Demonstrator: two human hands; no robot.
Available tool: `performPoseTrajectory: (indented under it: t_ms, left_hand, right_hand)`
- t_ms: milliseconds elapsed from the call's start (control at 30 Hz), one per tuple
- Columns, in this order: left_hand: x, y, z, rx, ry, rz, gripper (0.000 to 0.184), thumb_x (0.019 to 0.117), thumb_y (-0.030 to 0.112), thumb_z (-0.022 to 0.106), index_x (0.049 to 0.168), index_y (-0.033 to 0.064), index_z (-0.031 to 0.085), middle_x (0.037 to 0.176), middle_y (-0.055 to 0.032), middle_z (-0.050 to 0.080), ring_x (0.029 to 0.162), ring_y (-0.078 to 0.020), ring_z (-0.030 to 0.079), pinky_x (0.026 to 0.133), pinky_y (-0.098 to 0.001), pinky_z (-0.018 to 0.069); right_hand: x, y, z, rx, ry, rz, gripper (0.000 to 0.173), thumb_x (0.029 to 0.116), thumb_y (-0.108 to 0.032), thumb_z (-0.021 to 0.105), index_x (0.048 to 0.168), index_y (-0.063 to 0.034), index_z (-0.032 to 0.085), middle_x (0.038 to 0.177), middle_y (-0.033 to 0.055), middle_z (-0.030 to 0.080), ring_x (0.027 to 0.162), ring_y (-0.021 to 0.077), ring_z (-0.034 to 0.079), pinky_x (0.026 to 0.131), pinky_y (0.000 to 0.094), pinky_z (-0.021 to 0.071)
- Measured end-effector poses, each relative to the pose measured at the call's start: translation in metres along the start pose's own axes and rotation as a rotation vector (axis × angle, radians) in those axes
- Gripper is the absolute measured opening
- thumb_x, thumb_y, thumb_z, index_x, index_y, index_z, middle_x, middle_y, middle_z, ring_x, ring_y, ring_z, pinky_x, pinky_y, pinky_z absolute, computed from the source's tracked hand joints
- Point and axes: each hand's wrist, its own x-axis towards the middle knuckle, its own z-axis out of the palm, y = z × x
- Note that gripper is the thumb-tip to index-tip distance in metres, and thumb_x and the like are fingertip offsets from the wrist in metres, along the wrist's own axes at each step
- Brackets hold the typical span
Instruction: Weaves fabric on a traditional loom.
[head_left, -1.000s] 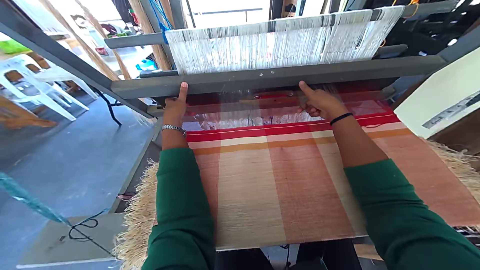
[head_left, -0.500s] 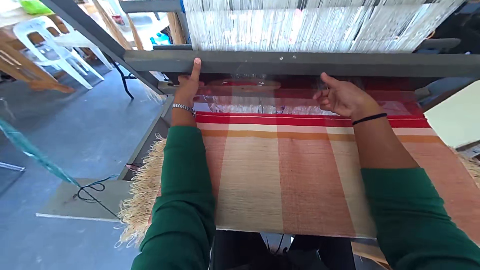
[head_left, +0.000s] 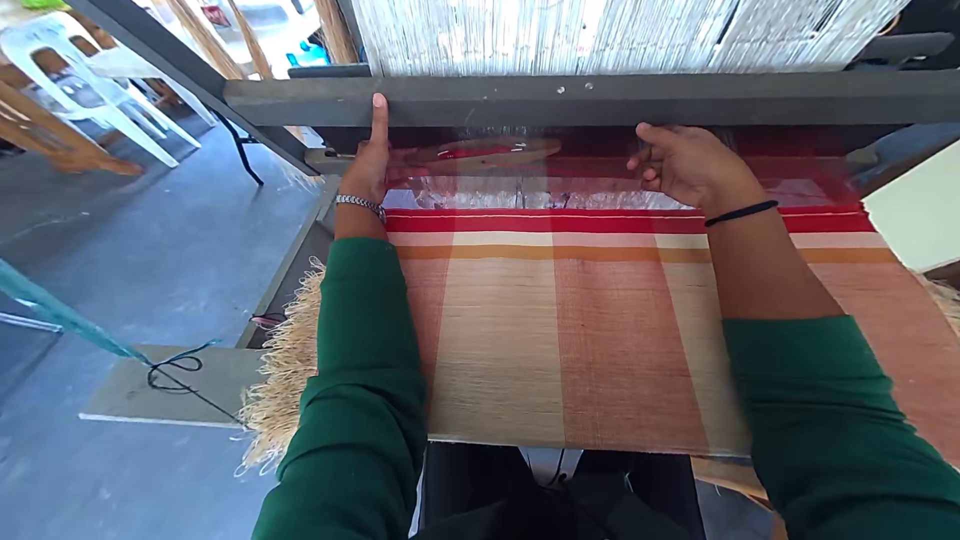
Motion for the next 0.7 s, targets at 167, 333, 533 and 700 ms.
performPoseTrajectory:
  t_ms: [167,333,533,700]
  left_hand:
    - [0.01,-0.03,-0.047,-0.005,0.432,0.193,0.094,0.0959,0.077,0.042,0.142,-0.0054,0.047,0.117,-0.0203,0.069,0.095,-0.0252,0.072,0.083,-0.0429,0.0602]
    - [0.005,-0.048,-0.067,-0.114,0.606,0.026,0.071,0.0981,0.047,0.064,0.15,0.0063,0.035,0.129,-0.0188,0.053,0.097,-0.0245,0.056,0.077,-0.0429,0.0504]
    - [0.0,-0.04,-0.066,-0.349,0.575,0.092,0.068,0.0994,0.013,0.06,0.154,0.0168,0.021,0.127,-0.0228,0.057,0.089,-0.0314,0.069,0.067,-0.045,0.0614]
    - [-0.039,-0.033,-0.094,-0.164,1.19,0.435,0.071,0.1026,0.018,0.054,0.157,-0.0035,0.014,0.147,-0.027,0.044,0.125,-0.0227,0.057,0.098,-0.0298,0.0521]
  right_hand:
    - [-0.005,-0.003,-0.013,-0.022,0.004,0.001,0.029,0.1069,-0.042,0.052,0.118,-0.0152,0.059,0.082,-0.0032,0.069,0.055,0.0039,0.057,0.052,0.0187,0.0485]
    - [-0.006,-0.008,-0.017,-0.036,0.007,0.007,0.032,0.1068,-0.044,0.05,0.104,-0.015,0.063,0.08,-0.0066,0.067,0.056,0.0019,0.056,0.052,0.0178,0.0478]
    - [-0.009,-0.001,-0.04,-0.205,-0.011,-0.075,0.033,0.1057,-0.042,0.055,0.122,-0.0147,0.063,0.089,-0.0047,0.068,0.058,0.0023,0.056,0.052,0.0179,0.0472]
    - [-0.039,0.013,-0.134,-0.59,0.321,-0.243,0.045,0.1043,-0.044,0.056,0.127,-0.0064,0.066,0.106,0.0125,0.068,0.081,0.0175,0.062,0.076,0.0417,0.0547]
